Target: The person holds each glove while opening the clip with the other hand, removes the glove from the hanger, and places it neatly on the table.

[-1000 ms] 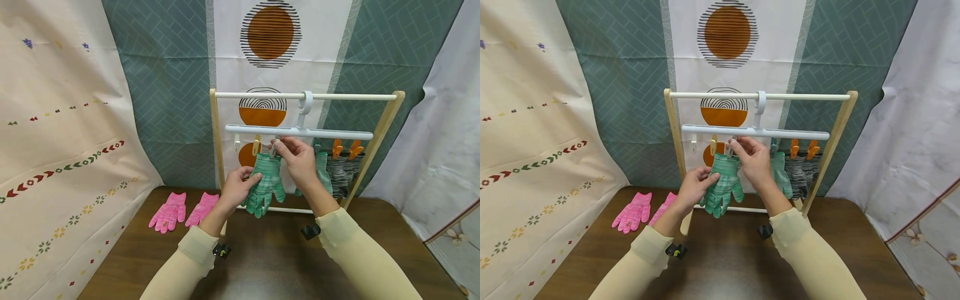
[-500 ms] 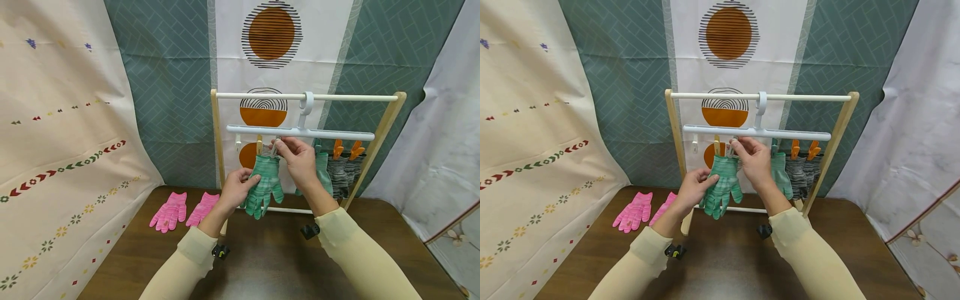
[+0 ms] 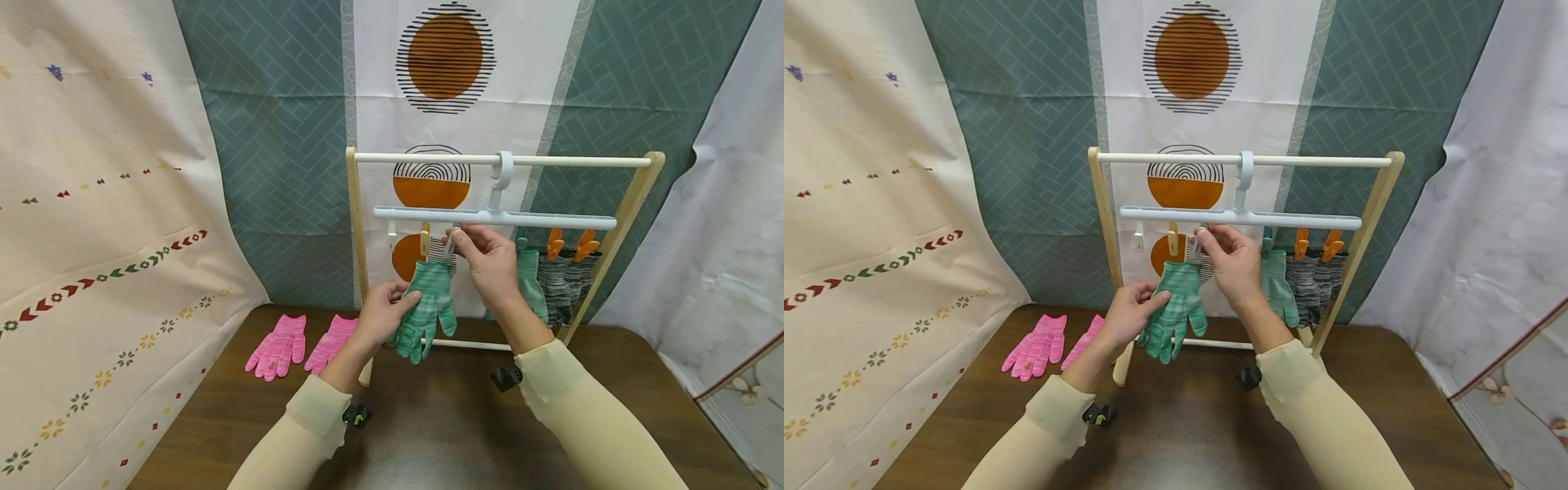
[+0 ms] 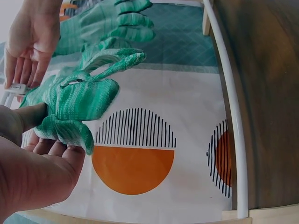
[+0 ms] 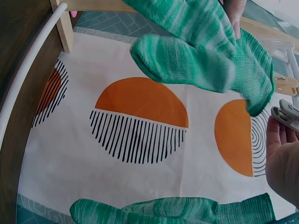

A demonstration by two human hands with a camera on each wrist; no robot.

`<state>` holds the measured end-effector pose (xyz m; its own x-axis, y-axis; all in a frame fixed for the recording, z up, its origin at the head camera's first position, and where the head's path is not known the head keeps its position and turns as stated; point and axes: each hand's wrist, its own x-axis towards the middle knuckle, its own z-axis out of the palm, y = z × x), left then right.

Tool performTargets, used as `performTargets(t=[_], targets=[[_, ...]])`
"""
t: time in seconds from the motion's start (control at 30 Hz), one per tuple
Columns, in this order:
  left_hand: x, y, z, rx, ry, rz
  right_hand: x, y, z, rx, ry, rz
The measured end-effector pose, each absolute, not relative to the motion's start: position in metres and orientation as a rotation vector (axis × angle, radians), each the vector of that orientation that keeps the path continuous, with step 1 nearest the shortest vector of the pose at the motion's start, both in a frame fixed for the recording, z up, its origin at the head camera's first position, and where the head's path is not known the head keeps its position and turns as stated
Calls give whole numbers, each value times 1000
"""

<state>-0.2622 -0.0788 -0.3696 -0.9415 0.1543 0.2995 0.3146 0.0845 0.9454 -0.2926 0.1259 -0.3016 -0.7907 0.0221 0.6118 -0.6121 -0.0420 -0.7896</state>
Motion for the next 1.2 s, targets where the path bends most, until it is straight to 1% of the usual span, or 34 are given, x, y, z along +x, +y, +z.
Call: performTargets(t=[0.3, 0.53, 1.2], targets=[[-262, -86, -377, -475, -2242, -1926, -294, 126, -303, 613, -1774, 1892], [-260, -97, -385, -403, -2286, -1879, -296, 127, -304, 627, -1769, 1886], [-241, -146, -398, -289, -2349, -1800, -299, 128, -309, 727, -1824, 1803]])
